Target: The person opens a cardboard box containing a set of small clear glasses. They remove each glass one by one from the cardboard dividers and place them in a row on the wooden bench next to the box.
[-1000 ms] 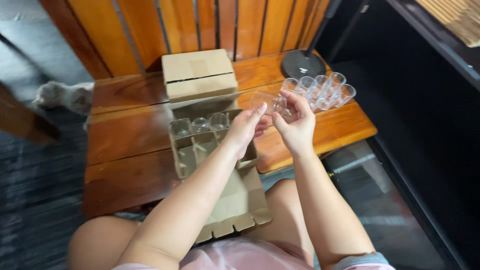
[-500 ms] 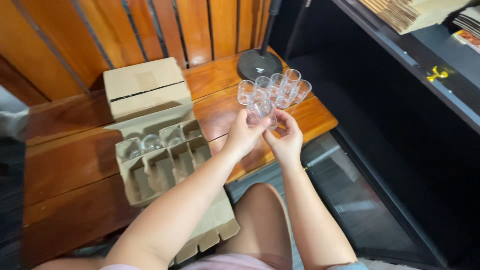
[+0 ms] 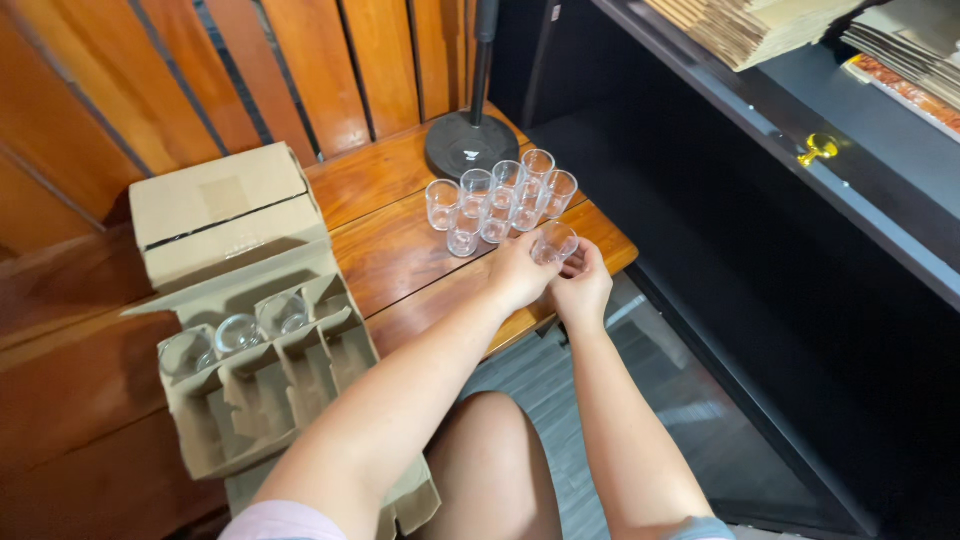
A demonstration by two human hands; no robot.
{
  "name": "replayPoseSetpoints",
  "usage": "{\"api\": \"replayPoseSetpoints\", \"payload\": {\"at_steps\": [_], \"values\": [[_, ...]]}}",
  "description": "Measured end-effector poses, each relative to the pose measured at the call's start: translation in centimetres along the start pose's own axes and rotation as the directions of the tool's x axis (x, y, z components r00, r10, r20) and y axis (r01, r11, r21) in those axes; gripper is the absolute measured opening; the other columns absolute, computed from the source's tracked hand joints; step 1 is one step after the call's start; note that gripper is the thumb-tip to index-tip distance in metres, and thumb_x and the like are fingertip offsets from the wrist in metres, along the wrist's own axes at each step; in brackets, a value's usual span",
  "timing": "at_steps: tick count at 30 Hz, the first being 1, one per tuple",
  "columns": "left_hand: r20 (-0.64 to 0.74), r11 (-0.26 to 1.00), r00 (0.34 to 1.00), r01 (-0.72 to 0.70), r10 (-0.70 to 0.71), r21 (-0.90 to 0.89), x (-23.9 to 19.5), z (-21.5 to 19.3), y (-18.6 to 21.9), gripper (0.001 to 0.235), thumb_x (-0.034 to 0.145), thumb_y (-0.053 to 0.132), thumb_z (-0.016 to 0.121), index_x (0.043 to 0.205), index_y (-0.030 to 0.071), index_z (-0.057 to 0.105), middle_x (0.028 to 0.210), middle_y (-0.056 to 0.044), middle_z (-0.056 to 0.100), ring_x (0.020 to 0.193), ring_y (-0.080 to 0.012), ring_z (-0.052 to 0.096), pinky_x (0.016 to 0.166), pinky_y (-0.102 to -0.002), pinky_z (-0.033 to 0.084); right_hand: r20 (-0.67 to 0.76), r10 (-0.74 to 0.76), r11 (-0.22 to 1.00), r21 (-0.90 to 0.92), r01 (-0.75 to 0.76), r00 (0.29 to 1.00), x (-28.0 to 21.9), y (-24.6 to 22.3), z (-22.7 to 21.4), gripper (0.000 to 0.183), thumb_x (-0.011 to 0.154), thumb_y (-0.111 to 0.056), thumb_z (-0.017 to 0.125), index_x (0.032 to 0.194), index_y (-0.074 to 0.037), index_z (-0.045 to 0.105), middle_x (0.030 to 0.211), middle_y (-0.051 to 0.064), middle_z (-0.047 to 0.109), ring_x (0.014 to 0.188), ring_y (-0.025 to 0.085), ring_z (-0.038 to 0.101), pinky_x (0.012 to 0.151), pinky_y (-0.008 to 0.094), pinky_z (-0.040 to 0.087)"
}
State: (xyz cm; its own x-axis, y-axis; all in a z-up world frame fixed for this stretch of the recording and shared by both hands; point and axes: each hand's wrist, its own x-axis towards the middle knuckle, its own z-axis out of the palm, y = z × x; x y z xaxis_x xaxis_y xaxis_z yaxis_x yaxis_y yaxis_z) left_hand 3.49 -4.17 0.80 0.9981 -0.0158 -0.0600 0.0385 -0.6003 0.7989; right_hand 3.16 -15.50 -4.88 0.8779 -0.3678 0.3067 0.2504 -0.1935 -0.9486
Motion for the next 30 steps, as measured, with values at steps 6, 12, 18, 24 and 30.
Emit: {"api": "replayPoseSetpoints", "payload": {"at_steps": [6, 12, 18, 24, 30], "values": [[0.093, 0.936, 0.993, 0.104, -0.076, -0.337, 2.1, 2.7, 2.1, 0.079, 0.070, 0.045, 0.086, 0.141, 0.022, 0.061, 0.127, -0.007, 0.072, 0.125, -0.0237, 0.067, 0.106, -0.040, 0.052, -0.082, 0.033, 0.999, -0.019, -0.035, 0.996, 2.8, -0.4, -0.2, 0.061, 0.064, -0.002, 0.096, 0.119, -0.004, 0.070, 0.105, 0.014, 0.073, 0.093, 0.021, 0.074, 0.082, 0.028, 0.064], [0.155, 0.895, 0.983, 0.156, -0.099, -0.417, 2.4, 2.7, 2.5, 0.081, 0.076, 0.039, 0.081, 0.148, 0.014, 0.054, 0.148, -0.017, 0.059, 0.136, -0.0277, 0.057, 0.113, -0.040, 0.048, -0.139, 0.013, 0.996, -0.090, -0.026, 0.990, 4.6, -0.6, 0.1, 0.052, 0.068, -0.005, 0.097, 0.114, -0.001, 0.071, 0.101, 0.016, 0.064, 0.092, 0.029, 0.073, 0.082, 0.032, 0.066], [0.157, 0.867, 0.982, 0.169, -0.107, -0.469, 2.5, 2.6, 3.6, 0.069, 0.088, 0.040, 0.065, 0.149, 0.013, 0.050, 0.153, -0.014, 0.055, 0.131, -0.0207, 0.061, 0.109, -0.035, 0.052, -0.128, 0.024, 0.990, -0.136, -0.042, 0.992, 5.3, -1.4, 0.2, 0.059, 0.065, -0.005, 0.097, 0.118, -0.003, 0.071, 0.105, 0.013, 0.064, 0.098, 0.029, 0.073, 0.086, 0.033, 0.065], [0.165, 0.881, 0.982, 0.157, -0.091, -0.446, 2.4, 1.8, 3.5, 0.067, 0.093, 0.043, 0.059, 0.151, 0.011, 0.049, 0.155, -0.013, 0.053, 0.129, -0.0183, 0.063, 0.107, -0.033, 0.053, -0.089, 0.020, 0.989, -0.142, -0.032, 0.996, 5.4, -2.0, 0.1, 0.064, 0.069, -0.002, 0.094, 0.127, -0.001, 0.067, 0.111, 0.018, 0.065, 0.105, 0.031, 0.072, 0.087, 0.033, 0.065], [0.203, 0.906, 0.978, 0.125, -0.044, -0.404, 1.5, 1.1, 3.4, 0.078, 0.086, 0.046, 0.066, 0.153, 0.008, 0.048, 0.153, -0.015, 0.054, 0.132, -0.0226, 0.061, 0.109, -0.036, 0.052, -0.084, 0.010, 0.985, -0.170, -0.025, 0.996, 5.0, -2.2, -0.3, 0.071, 0.072, 0.001, 0.093, 0.135, 0.006, 0.061, 0.119, 0.025, 0.064, 0.113, 0.036, 0.070, 0.090, 0.036, 0.064]]}}
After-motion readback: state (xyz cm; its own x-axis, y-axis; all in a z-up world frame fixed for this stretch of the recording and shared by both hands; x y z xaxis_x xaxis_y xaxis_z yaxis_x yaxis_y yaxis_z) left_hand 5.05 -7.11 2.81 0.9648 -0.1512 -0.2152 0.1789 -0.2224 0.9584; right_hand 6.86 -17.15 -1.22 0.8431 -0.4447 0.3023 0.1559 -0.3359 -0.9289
